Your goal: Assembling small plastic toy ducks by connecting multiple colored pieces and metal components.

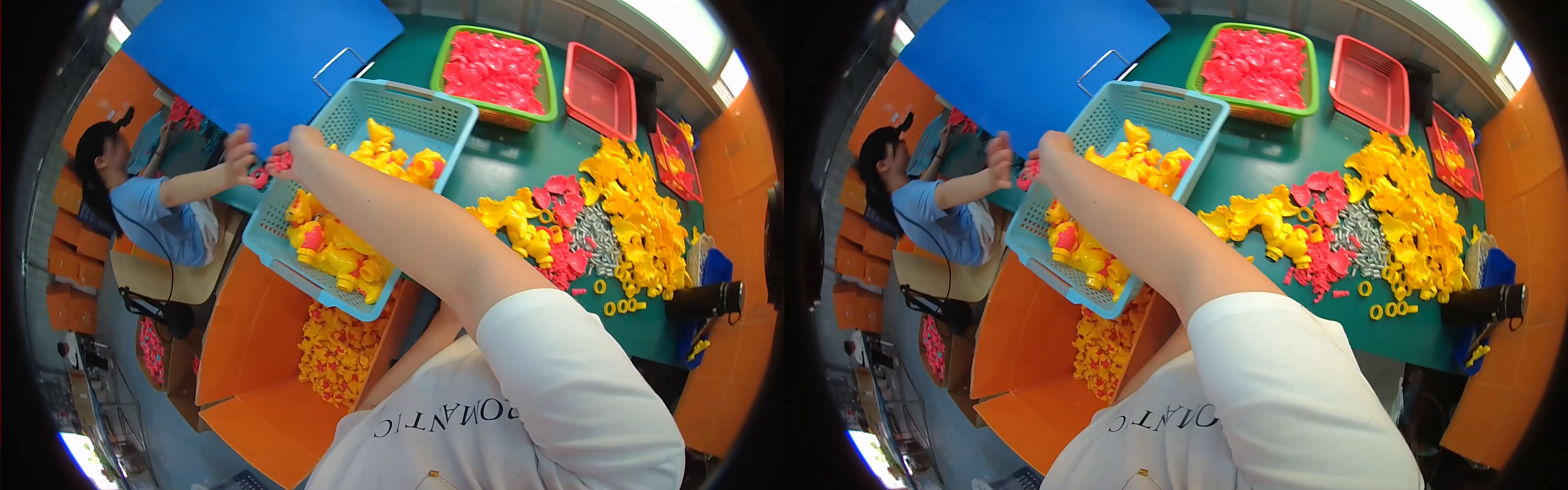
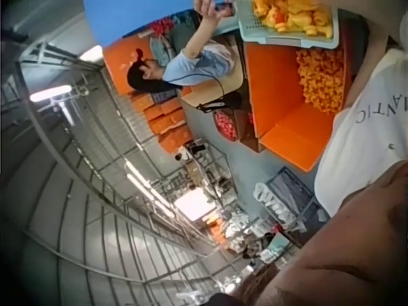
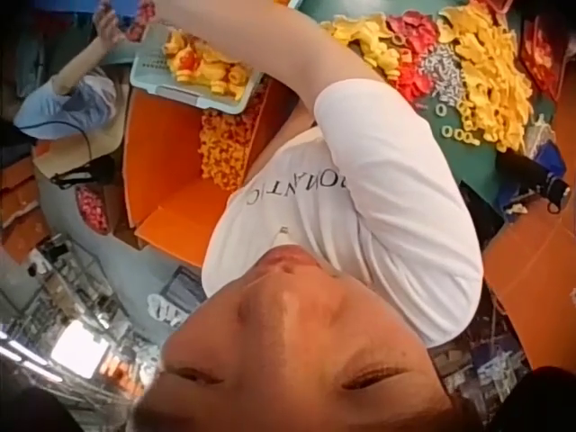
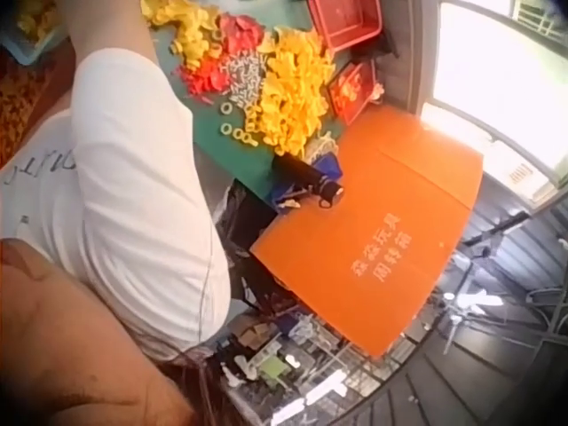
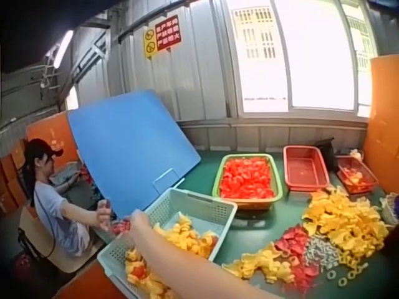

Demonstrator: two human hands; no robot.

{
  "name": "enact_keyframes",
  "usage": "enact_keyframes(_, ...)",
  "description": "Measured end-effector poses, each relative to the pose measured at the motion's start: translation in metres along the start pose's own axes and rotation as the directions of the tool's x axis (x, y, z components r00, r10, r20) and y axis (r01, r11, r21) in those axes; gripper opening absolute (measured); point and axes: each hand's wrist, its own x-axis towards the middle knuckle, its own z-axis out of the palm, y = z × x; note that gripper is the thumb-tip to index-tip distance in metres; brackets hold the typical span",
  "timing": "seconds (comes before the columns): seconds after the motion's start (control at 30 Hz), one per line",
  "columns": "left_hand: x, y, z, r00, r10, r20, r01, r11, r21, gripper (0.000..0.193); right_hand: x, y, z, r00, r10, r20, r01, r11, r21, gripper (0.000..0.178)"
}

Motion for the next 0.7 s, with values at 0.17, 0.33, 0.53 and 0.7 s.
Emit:
enact_keyframes(0.17, 0.059, -0.018, 0.011, 0.507, 0.520, -0.687, -0.726, 0.688, -0.015, 0.037, -0.039, -0.076, -0.036, 0.991, -0.025, 0.131, 0.000, 0.982, 0.187, 0.048)
enact_keyframes(0.33, 0.078, 0.011, 0.039, 0.546, 0.375, -0.749, -0.717, 0.671, -0.186, 0.030, -0.170, -0.189, -0.157, 0.902, -0.334, 0.273, 0.386, 0.907, -0.169, 0.020)
enact_keyframes(0.53, 0.094, 0.029, 0.067, 0.538, 0.397, -0.743, -0.715, 0.682, -0.153, 0.030, -0.329, -0.251, -0.368, 0.960, -0.273, -0.066, 0.059, 0.426, -0.903, 0.017)
enact_keyframes(0.7, 0.099, 0.051, 0.097, 0.514, 0.364, -0.776, -0.723, 0.671, -0.164, 0.035, -0.362, -0.221, -0.445, 0.920, -0.349, -0.178, -0.078, 0.282, -0.956, 0.019)
